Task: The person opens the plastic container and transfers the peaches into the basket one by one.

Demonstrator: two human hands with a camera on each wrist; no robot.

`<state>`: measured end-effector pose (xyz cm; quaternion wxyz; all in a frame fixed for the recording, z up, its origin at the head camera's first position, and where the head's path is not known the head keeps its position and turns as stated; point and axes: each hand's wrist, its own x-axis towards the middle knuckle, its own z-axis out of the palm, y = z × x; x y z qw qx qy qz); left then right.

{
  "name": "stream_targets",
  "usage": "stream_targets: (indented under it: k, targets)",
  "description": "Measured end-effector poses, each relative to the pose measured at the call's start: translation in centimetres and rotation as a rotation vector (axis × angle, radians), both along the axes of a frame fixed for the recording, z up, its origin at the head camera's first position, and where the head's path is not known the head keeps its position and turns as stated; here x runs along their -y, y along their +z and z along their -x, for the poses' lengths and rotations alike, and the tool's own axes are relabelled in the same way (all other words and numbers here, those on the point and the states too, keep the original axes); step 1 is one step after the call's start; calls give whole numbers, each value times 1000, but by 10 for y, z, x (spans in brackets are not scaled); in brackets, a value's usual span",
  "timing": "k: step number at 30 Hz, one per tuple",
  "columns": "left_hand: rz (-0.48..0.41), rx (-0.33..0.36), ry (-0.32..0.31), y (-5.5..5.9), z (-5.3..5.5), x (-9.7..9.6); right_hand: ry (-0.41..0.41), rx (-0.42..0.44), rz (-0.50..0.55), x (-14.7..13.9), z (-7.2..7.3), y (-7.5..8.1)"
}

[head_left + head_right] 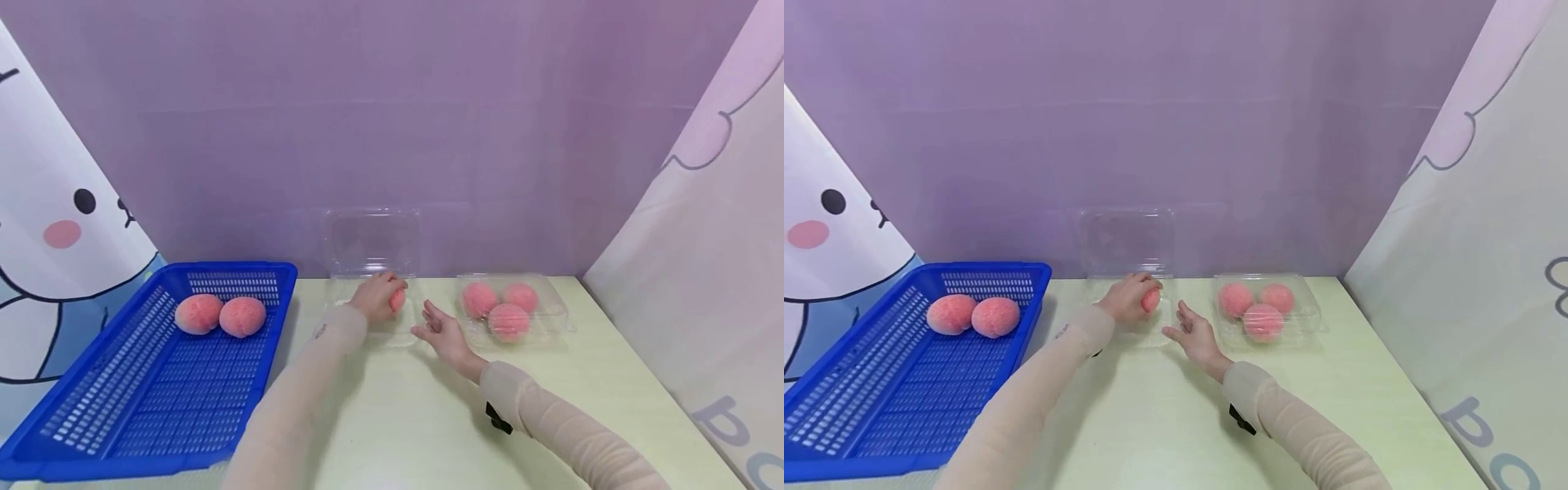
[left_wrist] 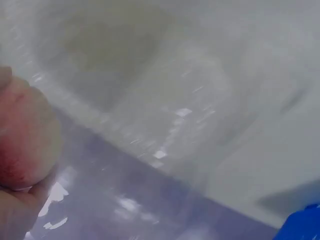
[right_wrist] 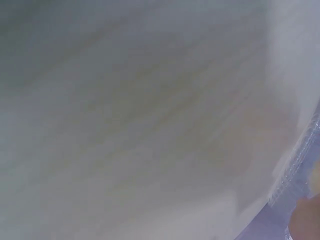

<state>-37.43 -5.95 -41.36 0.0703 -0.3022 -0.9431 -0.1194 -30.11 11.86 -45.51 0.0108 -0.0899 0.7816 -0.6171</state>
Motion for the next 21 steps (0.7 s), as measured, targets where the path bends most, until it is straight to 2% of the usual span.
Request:
stream_targets:
  k: [2,6,15,21]
  targets:
    - [0,-29,-10,11,-2,-2,3,2,-4,-1,0,1]
    - [19,-42,8,29,-8,-4,11,2,-12,-2,-1,2]
    - [0,26,54,49,-23,-4,3,13,-34,-5,0,1]
    - [-21,82,69,67,-35,6,19,18,-53,-4,0,3]
